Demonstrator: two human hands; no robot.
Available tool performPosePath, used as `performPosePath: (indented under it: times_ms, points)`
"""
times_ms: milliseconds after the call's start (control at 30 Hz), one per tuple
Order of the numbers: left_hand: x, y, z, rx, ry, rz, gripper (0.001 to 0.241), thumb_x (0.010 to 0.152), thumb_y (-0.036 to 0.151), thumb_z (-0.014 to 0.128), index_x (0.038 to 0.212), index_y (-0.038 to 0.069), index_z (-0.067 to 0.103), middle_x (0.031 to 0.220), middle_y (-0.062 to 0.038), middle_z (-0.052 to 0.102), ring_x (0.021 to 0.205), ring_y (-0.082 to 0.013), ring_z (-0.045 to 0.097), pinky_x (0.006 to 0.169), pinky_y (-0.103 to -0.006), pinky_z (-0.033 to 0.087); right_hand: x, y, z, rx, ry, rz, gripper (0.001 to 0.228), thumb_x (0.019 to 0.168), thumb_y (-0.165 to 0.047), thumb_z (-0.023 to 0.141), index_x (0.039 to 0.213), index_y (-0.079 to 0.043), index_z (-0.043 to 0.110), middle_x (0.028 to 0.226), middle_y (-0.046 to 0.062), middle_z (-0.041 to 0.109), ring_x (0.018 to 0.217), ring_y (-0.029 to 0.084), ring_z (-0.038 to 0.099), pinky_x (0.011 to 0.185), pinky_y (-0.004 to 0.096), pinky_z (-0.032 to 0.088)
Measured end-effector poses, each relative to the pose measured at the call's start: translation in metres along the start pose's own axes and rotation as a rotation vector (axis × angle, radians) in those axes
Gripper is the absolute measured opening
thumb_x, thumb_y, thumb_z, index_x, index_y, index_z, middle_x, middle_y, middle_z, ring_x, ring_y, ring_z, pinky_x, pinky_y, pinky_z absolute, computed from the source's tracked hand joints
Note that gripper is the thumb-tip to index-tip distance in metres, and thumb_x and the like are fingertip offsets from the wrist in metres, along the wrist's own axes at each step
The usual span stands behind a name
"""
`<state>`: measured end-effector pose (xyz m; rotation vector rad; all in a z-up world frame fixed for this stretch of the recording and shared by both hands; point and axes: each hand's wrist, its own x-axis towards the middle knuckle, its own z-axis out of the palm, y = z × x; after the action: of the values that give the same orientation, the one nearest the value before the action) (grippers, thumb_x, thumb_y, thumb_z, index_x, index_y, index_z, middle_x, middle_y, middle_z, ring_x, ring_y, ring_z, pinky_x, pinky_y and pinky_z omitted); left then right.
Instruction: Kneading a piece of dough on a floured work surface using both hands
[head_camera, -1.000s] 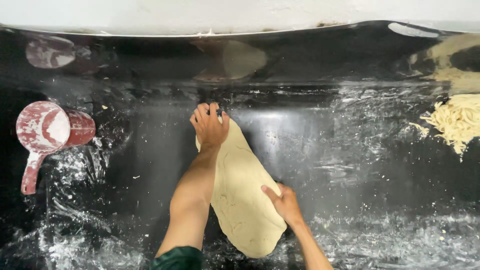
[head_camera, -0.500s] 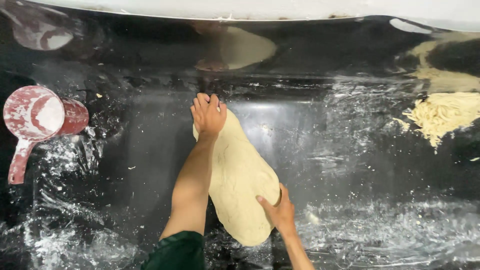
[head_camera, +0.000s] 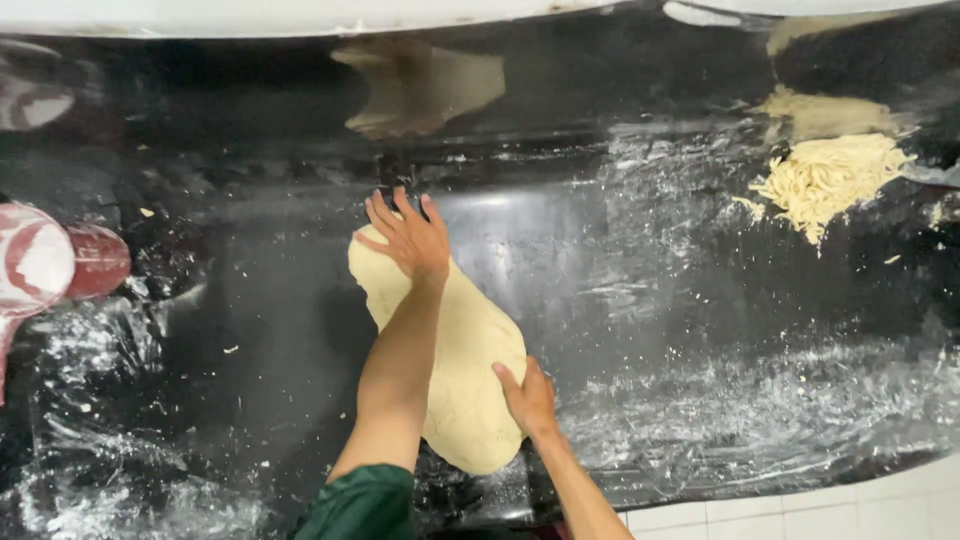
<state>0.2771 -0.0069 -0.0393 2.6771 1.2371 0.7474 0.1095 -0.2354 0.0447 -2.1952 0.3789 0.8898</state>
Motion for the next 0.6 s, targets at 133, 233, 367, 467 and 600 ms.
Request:
performPosePath:
  times_ms: [133,233,367,467,600]
  points:
    - [0.009,0.006,0.000,-0.003,0.057,0.035,0.040,0.102,0.045,0.057,0.134,0.020,0.057,0.148,-0.015,0.048,0.147,-0.0309,0.038,0.117,-0.0666,0.011,-0.023,-0.014,-0.009,0.103,0.019,-0.063,0.045,0.094,-0.047,0.070,0.099,-0.003,0.064,0.089,0.028,0.070,0.093,0.047,0.069,0.077,0.054,0.049]
    - [0.010,0.001,0.008,-0.001,0.118,0.075,0.041,0.103,0.045,0.054,0.137,0.023,0.058,0.150,-0.012,0.049,0.145,-0.0286,0.042,0.119,-0.0632,0.017,-0.042,-0.006,-0.013,0.192,0.039,-0.093,0.036,0.091,-0.041,0.076,0.094,-0.007,0.066,0.076,0.023,0.065,0.076,0.039,0.065,0.071,0.049,0.050]
    - [0.015,0.005,0.010,-0.012,0.170,0.070,0.039,0.102,0.047,0.053,0.132,0.024,0.061,0.147,-0.010,0.051,0.141,-0.0263,0.048,0.119,-0.0600,0.021,-0.013,0.049,0.003,0.243,0.084,-0.028,0.027,0.092,-0.037,0.076,0.095,-0.010,0.070,0.076,0.018,0.066,0.075,0.032,0.063,0.070,0.045,0.050]
    - [0.020,0.006,0.019,-0.042,0.177,0.074,0.041,0.101,0.050,0.055,0.131,0.023,0.059,0.147,-0.011,0.050,0.139,-0.0272,0.049,0.117,-0.0582,0.022,-0.006,0.056,0.000,0.226,0.080,0.023,0.028,0.090,-0.040,0.078,0.100,-0.015,0.073,0.078,0.017,0.069,0.074,0.030,0.065,0.067,0.044,0.050]
    - [0.017,0.003,0.004,-0.176,0.068,0.102,0.053,0.097,0.057,0.063,0.136,0.022,0.053,0.155,-0.017,0.038,0.132,-0.0288,0.057,0.119,-0.0509,0.025,-0.028,0.089,-0.001,0.464,-0.004,0.101,0.036,0.090,-0.023,0.081,0.119,-0.005,0.070,0.087,0.014,0.077,0.073,0.021,0.068,0.064,0.033,0.059]
